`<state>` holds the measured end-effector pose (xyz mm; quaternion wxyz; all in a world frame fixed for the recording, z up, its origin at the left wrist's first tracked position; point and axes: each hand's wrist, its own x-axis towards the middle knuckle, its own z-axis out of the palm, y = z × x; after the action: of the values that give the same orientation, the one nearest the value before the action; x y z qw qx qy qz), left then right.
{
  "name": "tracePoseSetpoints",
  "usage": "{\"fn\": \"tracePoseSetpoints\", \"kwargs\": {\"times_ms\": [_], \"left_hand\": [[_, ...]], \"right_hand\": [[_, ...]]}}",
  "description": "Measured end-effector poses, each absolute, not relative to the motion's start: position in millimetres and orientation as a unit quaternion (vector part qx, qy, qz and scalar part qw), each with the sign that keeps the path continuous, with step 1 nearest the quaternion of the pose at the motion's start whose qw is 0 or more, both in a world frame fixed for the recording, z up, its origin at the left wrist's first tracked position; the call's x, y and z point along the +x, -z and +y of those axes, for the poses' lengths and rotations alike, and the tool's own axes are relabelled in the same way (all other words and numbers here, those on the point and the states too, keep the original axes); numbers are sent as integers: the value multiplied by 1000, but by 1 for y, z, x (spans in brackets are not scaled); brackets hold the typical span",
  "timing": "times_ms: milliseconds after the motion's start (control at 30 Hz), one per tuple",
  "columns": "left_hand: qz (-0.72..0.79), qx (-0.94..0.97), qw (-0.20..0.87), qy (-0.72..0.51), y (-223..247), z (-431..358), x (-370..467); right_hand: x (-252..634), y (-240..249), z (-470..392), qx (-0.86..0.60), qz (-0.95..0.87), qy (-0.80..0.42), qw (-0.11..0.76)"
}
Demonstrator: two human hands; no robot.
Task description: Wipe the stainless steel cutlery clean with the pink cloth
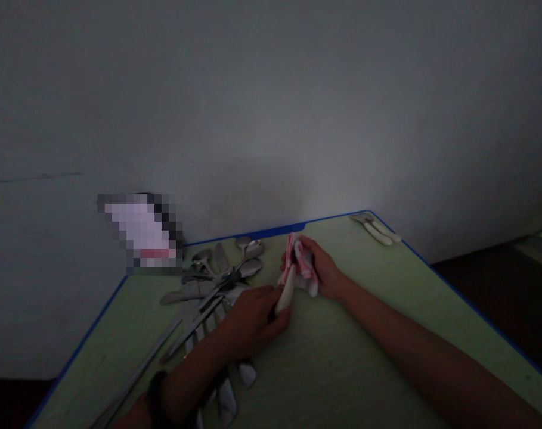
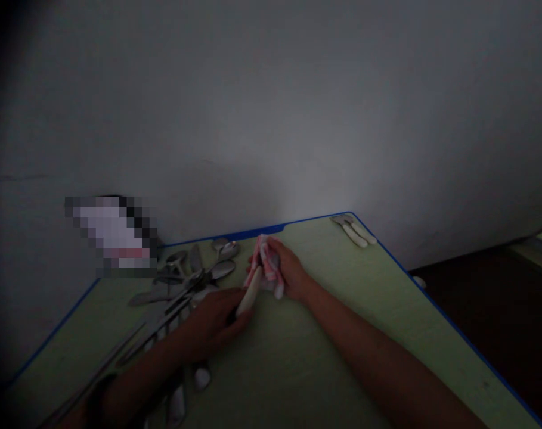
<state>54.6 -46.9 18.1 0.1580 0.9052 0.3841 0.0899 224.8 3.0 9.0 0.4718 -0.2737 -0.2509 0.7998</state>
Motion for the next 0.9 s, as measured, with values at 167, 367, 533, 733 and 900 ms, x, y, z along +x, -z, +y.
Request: {"fn": "tracePoseSetpoints", "kwargs": {"times_ms": [167, 367, 533, 733, 900], "left_hand": [[379, 907, 161, -91, -20, -47, 55], [382, 905, 162, -92, -19, -47, 54], [379, 906, 165, -94, -20, -48, 54], [381, 907, 157, -91, -19, -47, 54], [376, 908, 155, -98, -17, -47, 54]], "right_hand": [[225, -9, 3, -269, -253, -806, 462], [224, -10, 3, -269, -256, -802, 468], [225, -6, 4, -267, -267, -800, 467], [225, -7, 3, -272, -265, -800, 465], [224, -10, 2, -276, -262, -799, 466]]}}
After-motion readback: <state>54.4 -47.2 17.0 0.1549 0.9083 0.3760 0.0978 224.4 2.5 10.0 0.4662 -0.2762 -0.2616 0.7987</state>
